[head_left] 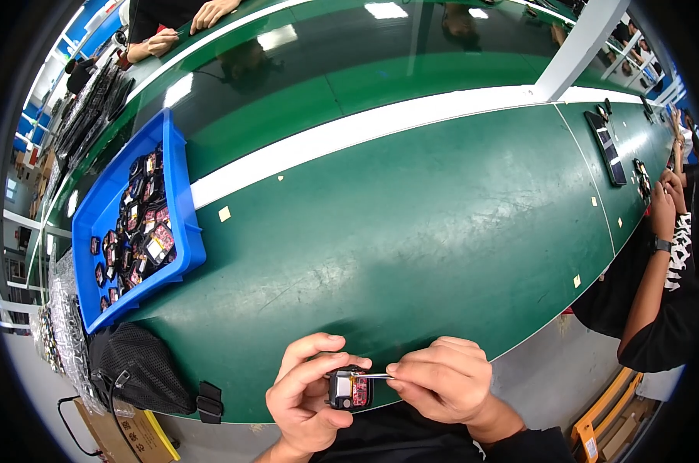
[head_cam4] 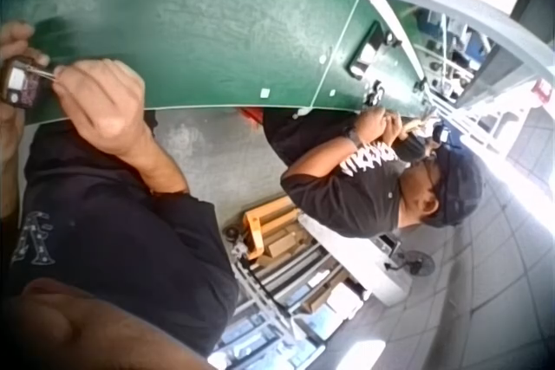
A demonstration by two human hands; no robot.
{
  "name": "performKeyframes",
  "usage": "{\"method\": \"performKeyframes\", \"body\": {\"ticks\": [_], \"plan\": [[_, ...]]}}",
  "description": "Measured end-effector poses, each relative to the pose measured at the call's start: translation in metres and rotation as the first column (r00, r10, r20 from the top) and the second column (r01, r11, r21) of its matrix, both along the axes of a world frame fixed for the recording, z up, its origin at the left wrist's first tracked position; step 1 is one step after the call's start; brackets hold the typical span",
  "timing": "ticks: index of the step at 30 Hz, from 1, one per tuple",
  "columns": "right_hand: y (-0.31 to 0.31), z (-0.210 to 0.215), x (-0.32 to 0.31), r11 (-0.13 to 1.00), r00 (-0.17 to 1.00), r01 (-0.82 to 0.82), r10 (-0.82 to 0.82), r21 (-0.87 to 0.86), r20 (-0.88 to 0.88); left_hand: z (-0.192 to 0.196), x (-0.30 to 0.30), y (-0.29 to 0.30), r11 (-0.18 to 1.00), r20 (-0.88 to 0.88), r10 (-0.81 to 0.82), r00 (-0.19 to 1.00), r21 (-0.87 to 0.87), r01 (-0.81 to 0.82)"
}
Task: Assemble small electronic components, specifically parts of a smartwatch or similar device, using tweezers at a factory workstation.
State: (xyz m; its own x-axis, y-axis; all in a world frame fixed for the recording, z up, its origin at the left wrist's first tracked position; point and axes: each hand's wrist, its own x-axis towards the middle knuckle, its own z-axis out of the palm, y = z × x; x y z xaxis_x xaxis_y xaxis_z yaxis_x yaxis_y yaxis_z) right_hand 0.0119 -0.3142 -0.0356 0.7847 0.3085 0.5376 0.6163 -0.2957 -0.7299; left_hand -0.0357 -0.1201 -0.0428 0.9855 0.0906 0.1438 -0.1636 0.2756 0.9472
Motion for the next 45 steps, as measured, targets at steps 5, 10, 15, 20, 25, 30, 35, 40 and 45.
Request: {"method": "performKeyframes", "body": {"ticks": [5, 10, 15, 20, 25, 30, 35, 40, 45], "plan": [[0.0024, -0.0001, 0.0004, 1.0, 0.999, -0.004, 0.004, 0.007, -0.043, -0.0009, -0.0006, 0.0019, 1.0, 0.003, 0.006, 1.0, 0.008, -0.006], [0.0033, 0.0021, -0.0014, 0.997, 0.999, 0.05, -0.051, -0.051, -0.007, -0.0001, -0.0007, 0.0016, 1.0, -0.014, 0.008, 1.0, -0.002, -0.008], [0.003, 0.0019, -0.0019, 0.996, 0.999, 0.05, -0.05, -0.07, 0.004, 0.0001, 0.001, 0.0034, 0.999, -0.015, -0.035, 0.999, 0.006, 0.035], [0.0023, 0.0001, -0.0043, 0.993, 0.997, 0.06, -0.054, -0.104, 0.062, 0.0063, 0.0017, -0.0007, 0.996, -0.105, 0.04, 0.994, 0.081, -0.032], [0.0016, -0.0023, -0.0058, 0.992, 0.992, 0.067, -0.055, -0.11, 0.111, 0.0077, 0.001, -0.0008, 0.997, -0.134, 0.044, 0.99, 0.061, -0.036], [0.0018, -0.0035, -0.0065, 0.991, 0.992, 0.069, -0.055, -0.116, 0.116, 0.0079, 0.0023, -0.0007, 0.998, -0.124, 0.04, 0.991, 0.045, -0.034], [0.0041, -0.0036, -0.0056, 0.986, 0.99, 0.074, -0.053, -0.152, 0.134, 0.0074, 0.0026, -0.0011, 0.998, -0.155, 0.069, 0.985, 0.02, -0.067], [0.0081, -0.0061, -0.0049, 0.98, 0.98, 0.123, -0.096, -0.155, 0.172, 0.0048, 0.0014, 0.0, 0.997, -0.139, 0.064, 0.988, 0.039, -0.06], [0.0053, -0.0038, -0.0057, 0.981, 0.99, 0.068, -0.044, -0.18, 0.135, 0.0065, 0.0012, -0.0016, 0.997, -0.145, 0.076, 0.987, 0.017, -0.074]]}}
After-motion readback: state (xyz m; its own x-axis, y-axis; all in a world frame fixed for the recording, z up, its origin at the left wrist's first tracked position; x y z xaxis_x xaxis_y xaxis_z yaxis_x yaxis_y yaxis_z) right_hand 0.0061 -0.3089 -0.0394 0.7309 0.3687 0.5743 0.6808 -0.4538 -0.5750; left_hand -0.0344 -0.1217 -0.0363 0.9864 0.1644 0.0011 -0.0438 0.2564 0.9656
